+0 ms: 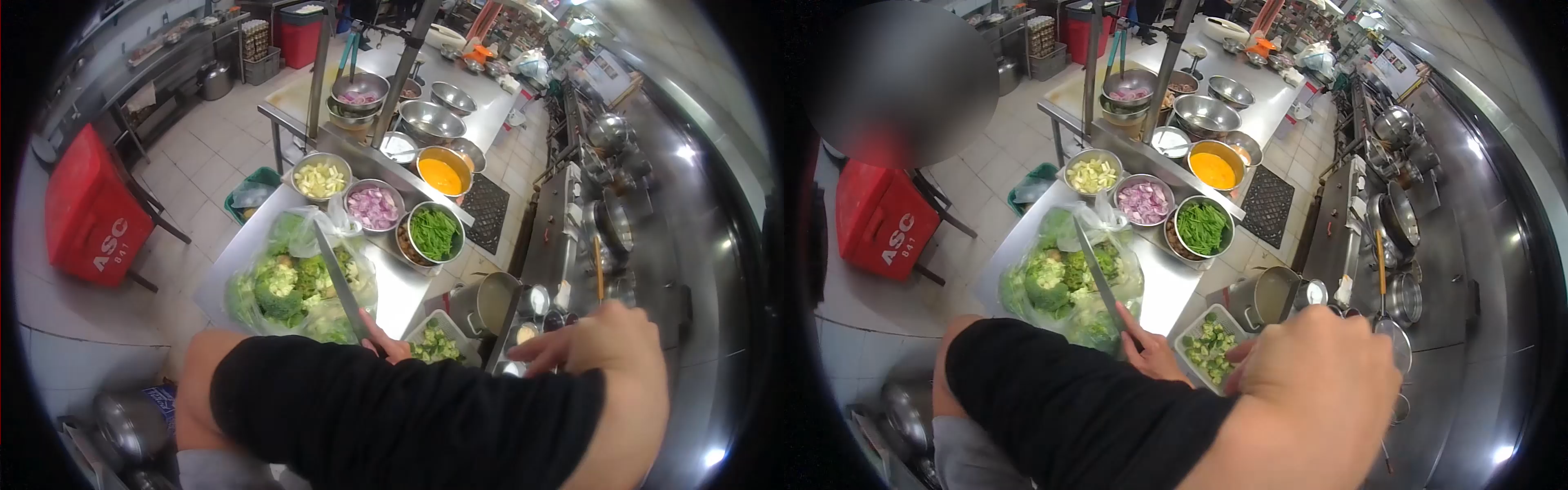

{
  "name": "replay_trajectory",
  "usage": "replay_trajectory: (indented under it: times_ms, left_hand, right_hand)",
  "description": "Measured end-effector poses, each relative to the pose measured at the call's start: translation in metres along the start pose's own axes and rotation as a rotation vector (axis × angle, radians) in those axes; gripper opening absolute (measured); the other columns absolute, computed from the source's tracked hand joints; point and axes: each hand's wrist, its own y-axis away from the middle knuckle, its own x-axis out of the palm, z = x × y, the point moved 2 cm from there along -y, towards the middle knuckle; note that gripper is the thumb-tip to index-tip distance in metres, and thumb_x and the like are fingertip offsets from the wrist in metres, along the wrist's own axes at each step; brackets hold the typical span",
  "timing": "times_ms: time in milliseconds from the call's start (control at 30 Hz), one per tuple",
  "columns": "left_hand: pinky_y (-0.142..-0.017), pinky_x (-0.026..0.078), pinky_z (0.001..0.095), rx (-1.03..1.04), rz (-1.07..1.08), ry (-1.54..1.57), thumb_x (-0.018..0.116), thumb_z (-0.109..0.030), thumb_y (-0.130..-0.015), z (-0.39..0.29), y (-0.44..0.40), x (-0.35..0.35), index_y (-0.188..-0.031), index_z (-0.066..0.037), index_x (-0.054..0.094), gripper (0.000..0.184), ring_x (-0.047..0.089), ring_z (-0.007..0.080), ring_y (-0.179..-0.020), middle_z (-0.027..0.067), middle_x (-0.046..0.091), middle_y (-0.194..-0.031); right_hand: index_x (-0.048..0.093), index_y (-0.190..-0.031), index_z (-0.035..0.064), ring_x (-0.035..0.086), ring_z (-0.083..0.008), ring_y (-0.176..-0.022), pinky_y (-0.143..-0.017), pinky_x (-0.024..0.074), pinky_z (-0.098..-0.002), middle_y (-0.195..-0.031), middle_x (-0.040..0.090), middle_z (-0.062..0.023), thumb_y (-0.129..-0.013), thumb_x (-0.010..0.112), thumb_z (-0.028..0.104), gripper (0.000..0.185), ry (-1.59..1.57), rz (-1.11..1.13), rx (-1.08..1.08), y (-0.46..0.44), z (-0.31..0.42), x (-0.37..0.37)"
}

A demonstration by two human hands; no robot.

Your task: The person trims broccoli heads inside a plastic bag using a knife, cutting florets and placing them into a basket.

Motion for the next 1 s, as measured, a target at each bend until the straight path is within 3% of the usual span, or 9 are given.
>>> replay_trajectory:
  times_ms: [33, 100, 233, 300, 333, 400, 467, 600, 1000]
  left_hand:
    - [-0.086, 0.07, 0.0444, -0.01, 0.006, -0.001, 0.085, -0.033, -0.094, 0.034, -0.037, -0.05, -0.119, -0.012, 0.088, 0.033, 0.083, 0.0392, -0.107, 0.0174, 0.085, -0.12]
    - [-0.071, 0.066, 0.0384, -0.256, -0.564, 0.049, 0.079, -0.026, -0.094, 0.044, -0.072, 0.031, -0.08, -0.012, 0.085, 0.02, 0.083, 0.0239, -0.085, 0.0078, 0.079, -0.081]
    - [-0.065, 0.063, 0.0478, -0.201, -0.361, 0.143, 0.077, -0.033, -0.099, 0.094, -0.02, 0.083, -0.081, -0.001, 0.078, 0.037, 0.081, 0.0361, -0.078, 0.0179, 0.077, -0.084]
    - [-0.071, 0.063, 0.0514, -0.397, -0.489, 0.183, 0.077, -0.031, -0.096, 0.127, 0.005, 0.122, -0.097, -0.001, 0.078, 0.03, 0.08, 0.0403, -0.082, 0.019, 0.078, -0.086]
    - [-0.089, 0.063, 0.0519, -0.608, -0.487, 0.276, 0.078, -0.033, -0.098, 0.151, 0.016, 0.142, -0.106, 0.0, 0.081, 0.035, 0.078, 0.0437, -0.1, 0.0238, 0.079, -0.094]
    - [-0.106, 0.057, 0.056, -0.907, -0.738, 0.271, 0.08, -0.035, -0.098, 0.207, 0.038, 0.206, -0.134, 0.003, 0.074, 0.053, 0.068, 0.0502, -0.127, 0.0319, 0.072, -0.133]
    - [-0.111, 0.052, 0.0619, -1.415, -0.695, 0.089, 0.083, -0.034, -0.097, 0.242, 0.044, 0.276, -0.159, 0.002, 0.053, 0.077, 0.054, 0.0561, -0.142, 0.0316, 0.045, -0.167]
    - [-0.112, 0.045, 0.0717, -1.454, -0.979, 0.229, 0.086, -0.033, -0.095, 0.281, 0.053, 0.331, -0.155, -0.001, 0.05, 0.077, 0.048, 0.0593, -0.141, 0.0255, 0.028, -0.173]
    - [-0.113, 0.043, 0.0678, -1.593, -1.09, 0.024, 0.093, -0.027, -0.086, 0.269, 0.044, 0.323, -0.141, -0.002, 0.055, 0.071, 0.041, 0.0567, -0.148, 0.0299, 0.031, -0.167]
  right_hand:
    - [0.047, -0.174, 0.0296, 0.067, -0.0278, -0.058, -0.065, 0.055, -0.0409, -0.072, 0.068, -0.0189, -0.108, 0.068, 0.008, 0.073, -0.008, 0.004, -0.001, -0.001, 0.002, 0.001]
    - [0.045, -0.175, 0.0291, 0.067, -0.0281, -0.058, -0.065, 0.0555, -0.0402, -0.075, 0.069, -0.0191, -0.108, 0.068, 0.009, 0.074, -0.057, 0.044, 0.081, 0.003, 0.011, -0.001]
    - [0.046, -0.174, 0.0278, 0.068, -0.026, -0.062, -0.069, 0.0571, -0.0389, -0.08, 0.073, -0.0187, -0.107, 0.067, 0.009, 0.073, -0.123, 0.068, 0.197, 0.005, 0.02, -0.012]
    - [0.056, -0.169, 0.0263, 0.07, -0.018, -0.071, -0.075, 0.0595, -0.0387, -0.085, 0.077, -0.0164, -0.105, 0.067, 0.007, 0.067, -0.084, -0.013, 0.144, 0.004, 0.009, -0.016]
    - [0.062, -0.165, 0.0254, 0.071, -0.0126, -0.078, -0.079, 0.061, -0.0386, -0.088, 0.08, -0.0148, -0.104, 0.066, 0.005, 0.065, -0.048, -0.071, 0.096, 0.004, 0.002, -0.019]
    - [0.05, -0.172, 0.0258, 0.071, -0.0194, -0.07, -0.074, 0.0587, -0.0387, -0.088, 0.077, -0.0186, -0.106, 0.067, 0.007, 0.071, -0.003, -0.078, 0.11, 0.003, -0.009, -0.022]
    - [0.046, -0.175, 0.0247, 0.071, -0.0222, -0.066, -0.073, 0.058, -0.0387, -0.085, 0.076, -0.0205, -0.107, 0.066, 0.007, 0.073, 0.005, -0.069, 0.19, 0.004, -0.013, -0.025]
    - [0.044, -0.176, 0.0232, 0.054, -0.0077, -0.05, -0.048, 0.0486, -0.0304, -0.075, 0.063, -0.0013, -0.112, 0.06, 0.004, 0.069, -0.105, -0.064, 0.158, -0.001, -0.017, -0.024]
    - [0.044, -0.176, 0.0202, 0.056, -0.0065, -0.051, -0.049, 0.0485, -0.0293, -0.075, 0.065, -0.0015, -0.111, 0.061, 0.003, 0.069, -0.041, -0.004, 0.129, -0.006, -0.014, -0.017]
